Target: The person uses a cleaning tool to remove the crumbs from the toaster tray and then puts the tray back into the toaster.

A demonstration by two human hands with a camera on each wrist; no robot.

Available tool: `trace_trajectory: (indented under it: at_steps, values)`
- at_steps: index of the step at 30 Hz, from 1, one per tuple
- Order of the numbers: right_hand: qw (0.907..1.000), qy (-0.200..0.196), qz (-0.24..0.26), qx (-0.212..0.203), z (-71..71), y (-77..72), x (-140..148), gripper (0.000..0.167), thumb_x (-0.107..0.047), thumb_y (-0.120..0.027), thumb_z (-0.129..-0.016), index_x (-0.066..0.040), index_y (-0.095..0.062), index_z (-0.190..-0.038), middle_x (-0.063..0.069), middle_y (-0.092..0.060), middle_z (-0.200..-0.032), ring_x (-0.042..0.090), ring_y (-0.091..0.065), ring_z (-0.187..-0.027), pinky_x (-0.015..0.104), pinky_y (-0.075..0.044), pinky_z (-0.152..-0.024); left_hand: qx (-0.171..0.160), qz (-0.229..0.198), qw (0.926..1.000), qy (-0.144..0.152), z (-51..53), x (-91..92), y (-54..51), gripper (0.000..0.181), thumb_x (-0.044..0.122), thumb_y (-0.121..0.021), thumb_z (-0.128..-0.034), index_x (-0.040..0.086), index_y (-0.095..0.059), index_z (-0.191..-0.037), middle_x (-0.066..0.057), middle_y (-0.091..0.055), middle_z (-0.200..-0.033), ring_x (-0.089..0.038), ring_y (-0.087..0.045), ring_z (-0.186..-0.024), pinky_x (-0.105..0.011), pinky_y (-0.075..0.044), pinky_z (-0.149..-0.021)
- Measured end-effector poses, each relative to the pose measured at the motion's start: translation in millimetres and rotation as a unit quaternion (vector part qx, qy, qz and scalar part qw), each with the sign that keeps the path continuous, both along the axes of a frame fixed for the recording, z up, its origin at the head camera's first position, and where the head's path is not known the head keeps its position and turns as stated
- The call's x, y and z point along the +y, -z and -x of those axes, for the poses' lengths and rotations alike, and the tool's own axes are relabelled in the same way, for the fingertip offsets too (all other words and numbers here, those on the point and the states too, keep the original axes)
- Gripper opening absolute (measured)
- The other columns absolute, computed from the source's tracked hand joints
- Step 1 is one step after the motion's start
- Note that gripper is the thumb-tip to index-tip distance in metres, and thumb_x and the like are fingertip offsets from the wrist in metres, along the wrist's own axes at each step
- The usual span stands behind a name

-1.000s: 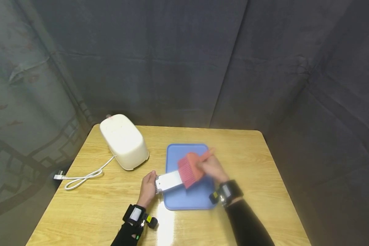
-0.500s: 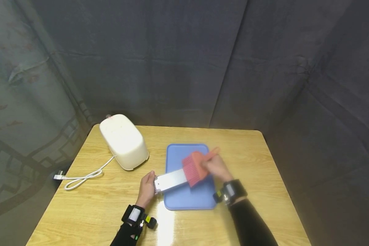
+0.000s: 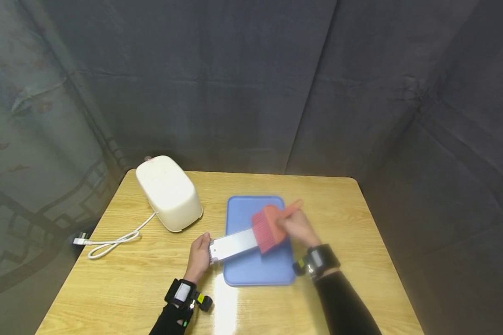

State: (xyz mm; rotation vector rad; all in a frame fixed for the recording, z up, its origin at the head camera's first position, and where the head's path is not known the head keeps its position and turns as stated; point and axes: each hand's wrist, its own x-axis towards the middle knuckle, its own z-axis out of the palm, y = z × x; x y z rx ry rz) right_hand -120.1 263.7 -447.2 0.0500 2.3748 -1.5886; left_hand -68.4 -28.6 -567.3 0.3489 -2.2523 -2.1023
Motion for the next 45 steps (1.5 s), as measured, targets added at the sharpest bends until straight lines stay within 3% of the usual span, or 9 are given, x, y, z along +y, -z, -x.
trace_trajectory:
  at_steps: [4,8,22,25,30,37,45]
  values:
    - [1.0,0.002,0.005,0.001,2.0,9.7,5.4,0.017,-0.005,-0.064,-0.094,0.005,-0.057,-0.107,0.018,-0.066,-0.105,0.026,-0.063,-0.084,0.038,-0.054,-0.072,-0.001,0.008,1.0,0.003,0.5,0.9,-1.3,0.04,0.027,-0.039,-0.1117,0.002,-0.056,-0.085,-0.003,-0.052,-0.071,-0.016,-0.053,-0.064,-0.027,-0.044,-0.059]
    - [0.9999,0.008,0.011,0.001,1.6,10.2,8.0,0.024,-0.005,-0.064,-0.095,0.007,-0.057,-0.114,0.021,-0.066,-0.111,0.027,-0.066,-0.088,0.04,-0.056,-0.074,-0.003,0.019,0.9998,0.007,0.8,0.7,-1.4,0.04,0.028,-0.038,-0.1117,0.003,-0.056,-0.086,-0.003,-0.052,-0.072,-0.016,-0.053,-0.065,-0.028,-0.044,-0.061]
    - [0.9993,0.005,0.034,0.011,1.4,0.9,12.0,0.026,-0.007,-0.063,-0.096,0.008,-0.055,-0.116,0.022,-0.065,-0.112,0.027,-0.067,-0.09,0.041,-0.057,-0.076,0.009,0.037,0.9993,0.002,2.4,-1.1,1.9,0.04,0.026,-0.039,-0.1115,0.003,-0.055,-0.083,-0.004,-0.05,-0.072,-0.017,-0.05,-0.066,-0.03,-0.042,-0.063]
    - [0.9991,0.001,0.04,0.018,1.7,-0.9,4.9,0.024,-0.006,-0.064,-0.095,0.007,-0.056,-0.113,0.021,-0.064,-0.11,0.027,-0.066,-0.089,0.039,-0.057,-0.075,0.009,0.03,0.9995,0.003,2.4,-0.3,1.2,0.04,0.027,-0.04,-0.1115,0.003,-0.055,-0.082,-0.003,-0.049,-0.071,-0.016,-0.05,-0.066,-0.029,-0.042,-0.062]
    - [0.9986,-0.005,0.031,0.043,0.2,-3.2,-16.4,0.013,-0.002,-0.066,-0.091,0.004,-0.055,-0.096,0.019,-0.062,-0.108,0.027,-0.061,-0.089,0.037,-0.053,-0.078,0.011,0.026,0.9996,0.002,2.8,0.7,-1.2,0.04,0.025,-0.04,-0.1115,0.004,-0.055,-0.081,-0.003,-0.049,-0.071,-0.017,-0.05,-0.066,-0.029,-0.042,-0.063]
    - [0.9976,-0.041,0.025,0.05,-5.9,-1.3,-51.7,0.029,-0.002,-0.067,-0.089,0.0,-0.059,-0.116,0.015,-0.066,-0.109,0.027,-0.064,-0.091,0.039,-0.053,-0.079,0.014,0.036,0.9993,-0.007,3.3,0.4,-3.4,0.039,0.024,-0.04,-0.1113,0.004,-0.055,-0.081,-0.003,-0.048,-0.071,-0.018,-0.049,-0.067,-0.03,-0.041,-0.065]
    - [0.9972,-0.062,0.015,0.039,-14.3,-1.2,-72.9,0.013,-0.003,-0.067,-0.09,0.002,-0.063,-0.101,0.011,-0.068,-0.093,0.023,-0.063,-0.077,0.035,-0.053,-0.069,0.014,0.03,0.9994,0.005,2.1,4.9,-2.8,0.039,0.023,-0.039,-0.1115,0.005,-0.053,-0.08,-0.002,-0.046,-0.072,-0.017,-0.047,-0.067,-0.03,-0.041,-0.063]
